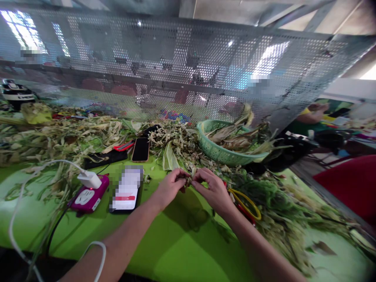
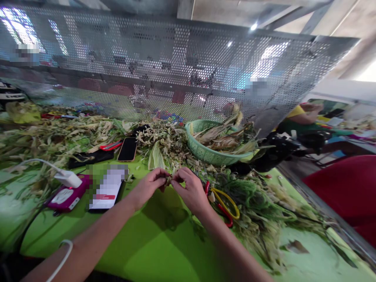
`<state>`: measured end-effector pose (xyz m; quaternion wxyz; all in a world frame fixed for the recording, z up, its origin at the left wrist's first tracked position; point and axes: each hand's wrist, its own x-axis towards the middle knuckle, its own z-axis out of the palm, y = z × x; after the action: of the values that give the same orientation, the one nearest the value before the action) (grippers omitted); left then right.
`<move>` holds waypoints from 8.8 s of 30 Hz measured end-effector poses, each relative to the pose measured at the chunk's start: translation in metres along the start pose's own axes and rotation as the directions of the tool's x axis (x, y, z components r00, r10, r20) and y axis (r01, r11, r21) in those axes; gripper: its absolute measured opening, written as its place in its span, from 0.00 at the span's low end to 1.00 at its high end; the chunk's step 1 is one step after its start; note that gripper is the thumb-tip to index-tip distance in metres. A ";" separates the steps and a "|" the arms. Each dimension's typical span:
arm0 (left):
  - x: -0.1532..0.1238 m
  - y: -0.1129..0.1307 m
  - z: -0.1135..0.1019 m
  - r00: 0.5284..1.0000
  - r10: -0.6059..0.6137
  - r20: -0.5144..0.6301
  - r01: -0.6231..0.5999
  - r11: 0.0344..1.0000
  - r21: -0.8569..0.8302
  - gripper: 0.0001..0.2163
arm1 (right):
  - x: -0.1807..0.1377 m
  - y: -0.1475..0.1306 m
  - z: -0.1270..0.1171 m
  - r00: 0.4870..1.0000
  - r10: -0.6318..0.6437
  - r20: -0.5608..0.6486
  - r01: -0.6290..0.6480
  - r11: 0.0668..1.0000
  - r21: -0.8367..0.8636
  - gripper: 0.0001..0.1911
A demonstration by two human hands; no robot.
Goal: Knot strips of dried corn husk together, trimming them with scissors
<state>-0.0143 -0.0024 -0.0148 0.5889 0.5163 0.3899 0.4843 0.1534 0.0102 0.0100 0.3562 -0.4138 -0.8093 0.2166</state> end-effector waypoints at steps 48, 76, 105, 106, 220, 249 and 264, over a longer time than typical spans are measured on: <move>0.001 -0.003 -0.002 0.999 0.027 -0.037 -0.020 0.985 0.174 0.10 | -0.002 0.001 0.007 0.995 -0.044 -0.085 0.038 0.997 -0.067 0.05; -0.003 -0.006 -0.001 0.974 0.166 -0.155 -0.085 0.899 0.430 0.04 | -0.004 0.002 0.013 0.995 -0.027 -0.097 0.027 1.000 0.000 0.02; -0.006 0.001 0.006 0.990 0.109 -0.086 -0.094 0.983 0.155 0.05 | -0.003 -0.003 0.013 0.995 -0.006 -0.102 0.000 0.998 -0.061 0.07; -0.006 0.002 0.006 0.992 0.104 -0.073 -0.094 0.989 0.118 0.05 | -0.003 -0.002 0.013 0.994 -0.001 -0.111 -0.006 0.998 -0.060 0.07; 0.000 0.008 -0.008 0.996 -0.076 -0.048 0.078 0.996 0.035 0.11 | 0.002 0.010 0.007 0.975 0.221 0.012 -0.220 0.965 0.144 0.10; 0.000 0.001 -0.005 0.993 0.038 0.116 -0.076 0.938 0.339 0.12 | 0.003 0.005 0.006 0.917 0.399 0.032 -0.363 0.796 0.484 0.19; -0.005 0.004 -0.002 0.978 -0.074 0.196 0.011 0.952 0.306 0.12 | 0.002 0.009 0.012 0.913 0.408 -0.028 -0.330 0.774 0.540 0.13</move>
<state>-0.0184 -0.0065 -0.0112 0.5500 0.6391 0.4080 0.3501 0.1481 0.0166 -0.0026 0.4629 -0.4660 -0.5942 0.4642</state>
